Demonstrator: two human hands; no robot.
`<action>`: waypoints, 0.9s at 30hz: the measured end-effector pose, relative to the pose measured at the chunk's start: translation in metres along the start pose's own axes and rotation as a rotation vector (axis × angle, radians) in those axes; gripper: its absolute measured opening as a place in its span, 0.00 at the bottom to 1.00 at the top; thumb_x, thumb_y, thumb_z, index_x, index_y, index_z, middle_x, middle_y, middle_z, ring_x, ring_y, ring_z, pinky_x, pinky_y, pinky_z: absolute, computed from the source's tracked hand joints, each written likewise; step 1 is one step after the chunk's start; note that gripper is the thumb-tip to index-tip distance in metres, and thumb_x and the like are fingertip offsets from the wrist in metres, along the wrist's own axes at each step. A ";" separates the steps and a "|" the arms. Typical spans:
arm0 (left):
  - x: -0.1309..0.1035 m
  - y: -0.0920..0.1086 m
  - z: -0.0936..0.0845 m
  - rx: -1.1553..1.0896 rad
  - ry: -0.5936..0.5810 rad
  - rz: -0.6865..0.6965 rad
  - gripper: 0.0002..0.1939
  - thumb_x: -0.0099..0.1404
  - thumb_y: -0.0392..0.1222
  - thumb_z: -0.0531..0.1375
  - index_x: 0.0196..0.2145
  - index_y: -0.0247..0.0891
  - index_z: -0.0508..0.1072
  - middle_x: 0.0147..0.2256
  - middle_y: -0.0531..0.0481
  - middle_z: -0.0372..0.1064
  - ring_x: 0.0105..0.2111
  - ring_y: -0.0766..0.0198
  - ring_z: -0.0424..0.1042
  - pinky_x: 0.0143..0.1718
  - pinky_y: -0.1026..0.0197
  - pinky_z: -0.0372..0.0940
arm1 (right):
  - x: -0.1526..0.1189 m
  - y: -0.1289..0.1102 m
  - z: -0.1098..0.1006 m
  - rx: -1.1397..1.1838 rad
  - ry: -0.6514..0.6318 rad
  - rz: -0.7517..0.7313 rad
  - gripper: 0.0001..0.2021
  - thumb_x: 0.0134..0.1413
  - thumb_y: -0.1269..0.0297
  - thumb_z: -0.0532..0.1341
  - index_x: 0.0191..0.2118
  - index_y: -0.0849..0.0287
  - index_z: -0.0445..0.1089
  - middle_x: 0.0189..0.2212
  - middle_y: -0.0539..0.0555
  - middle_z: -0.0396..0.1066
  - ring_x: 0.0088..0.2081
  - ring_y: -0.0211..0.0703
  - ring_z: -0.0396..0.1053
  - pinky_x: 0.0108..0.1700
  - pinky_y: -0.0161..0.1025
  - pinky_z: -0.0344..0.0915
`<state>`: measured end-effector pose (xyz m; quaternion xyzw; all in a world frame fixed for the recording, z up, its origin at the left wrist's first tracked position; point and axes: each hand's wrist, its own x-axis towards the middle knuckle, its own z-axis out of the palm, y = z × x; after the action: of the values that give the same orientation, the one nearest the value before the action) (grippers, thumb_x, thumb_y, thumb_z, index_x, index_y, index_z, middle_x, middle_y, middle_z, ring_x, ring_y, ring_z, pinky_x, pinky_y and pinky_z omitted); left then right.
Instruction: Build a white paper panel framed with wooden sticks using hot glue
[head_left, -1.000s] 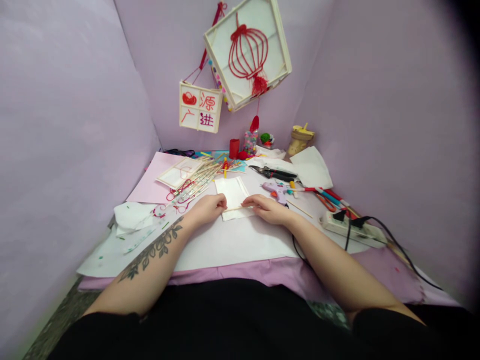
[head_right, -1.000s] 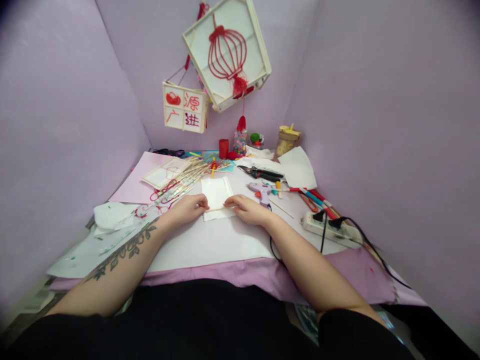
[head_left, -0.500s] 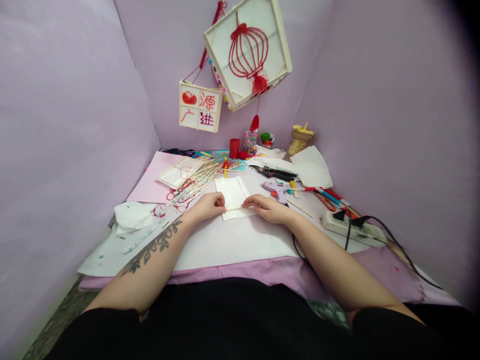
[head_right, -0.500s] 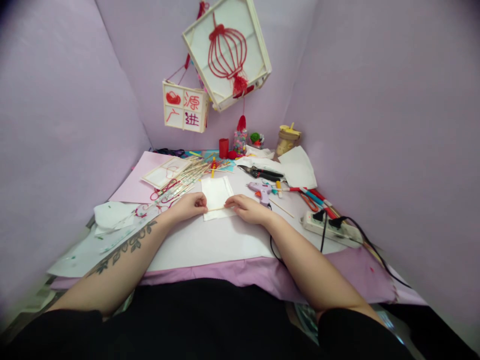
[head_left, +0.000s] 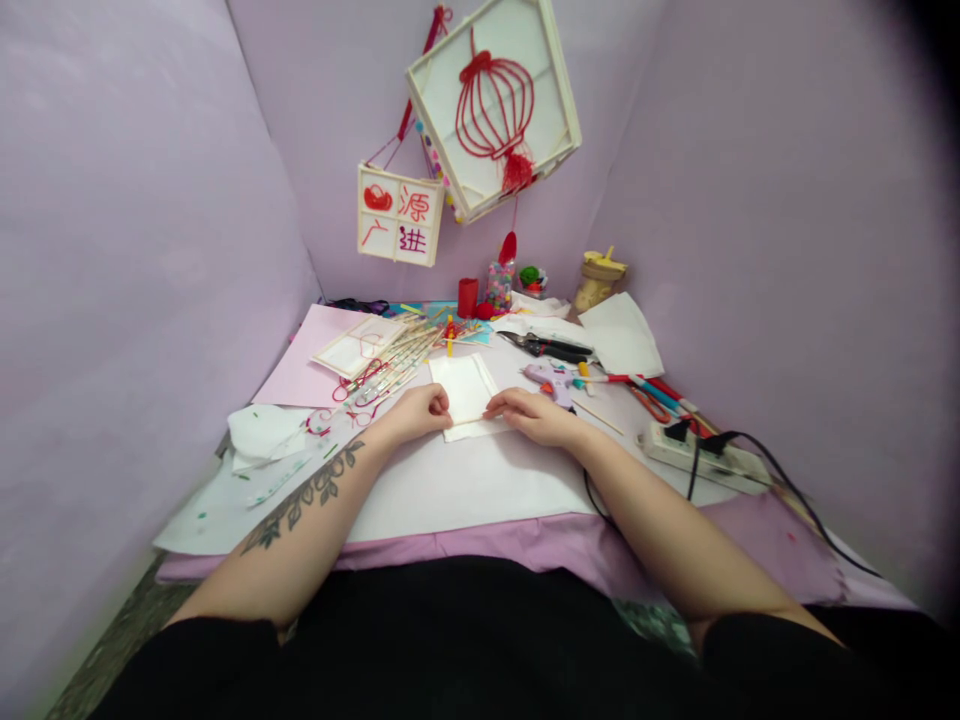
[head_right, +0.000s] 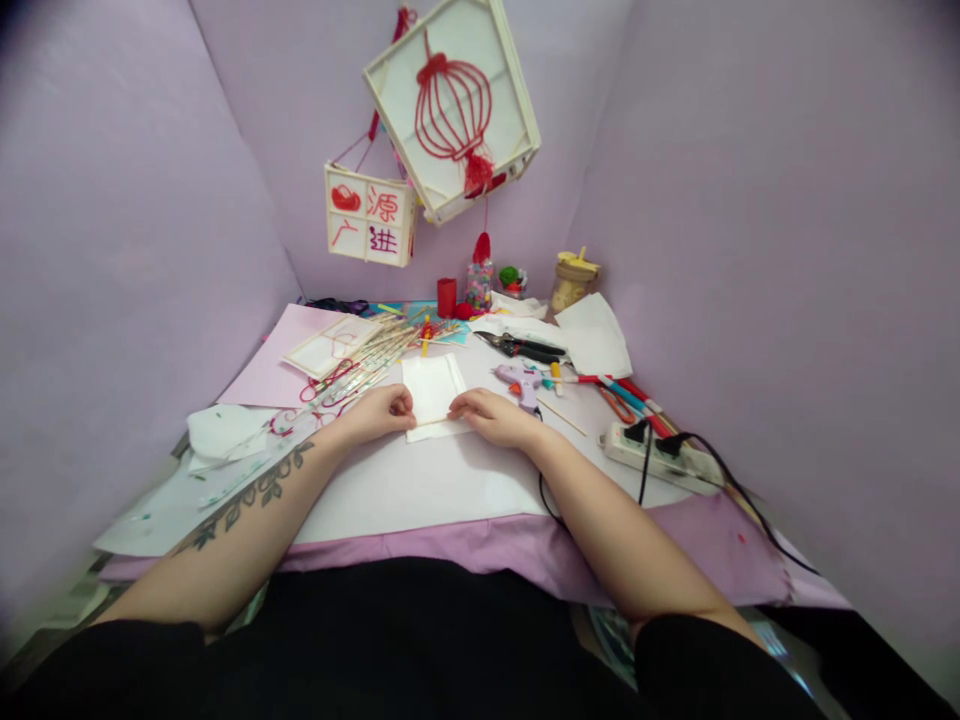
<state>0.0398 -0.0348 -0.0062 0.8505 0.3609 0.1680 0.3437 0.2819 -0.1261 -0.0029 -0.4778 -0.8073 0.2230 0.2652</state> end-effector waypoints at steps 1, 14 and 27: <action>0.000 0.000 0.000 -0.006 -0.003 -0.001 0.09 0.49 0.40 0.62 0.30 0.38 0.67 0.28 0.53 0.71 0.28 0.64 0.71 0.27 0.65 0.61 | 0.001 -0.001 0.001 -0.001 -0.005 -0.010 0.15 0.57 0.71 0.52 0.47 0.59 0.68 0.45 0.57 0.72 0.49 0.46 0.66 0.53 0.47 0.61; 0.000 0.003 0.001 0.054 0.025 -0.012 0.08 0.50 0.41 0.60 0.30 0.38 0.67 0.27 0.53 0.70 0.27 0.65 0.69 0.26 0.65 0.58 | 0.002 -0.011 0.002 -0.069 -0.066 -0.091 0.13 0.58 0.71 0.50 0.44 0.59 0.70 0.43 0.58 0.72 0.51 0.48 0.65 0.54 0.47 0.60; 0.000 0.009 0.007 0.066 0.053 -0.038 0.10 0.50 0.43 0.62 0.29 0.38 0.66 0.26 0.54 0.68 0.27 0.64 0.68 0.26 0.65 0.58 | 0.001 -0.014 0.002 -0.059 -0.061 -0.086 0.13 0.57 0.72 0.51 0.42 0.58 0.71 0.42 0.57 0.73 0.50 0.47 0.65 0.53 0.47 0.61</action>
<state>0.0477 -0.0430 -0.0042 0.8495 0.3914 0.1721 0.3092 0.2716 -0.1314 0.0045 -0.4432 -0.8411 0.2017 0.2356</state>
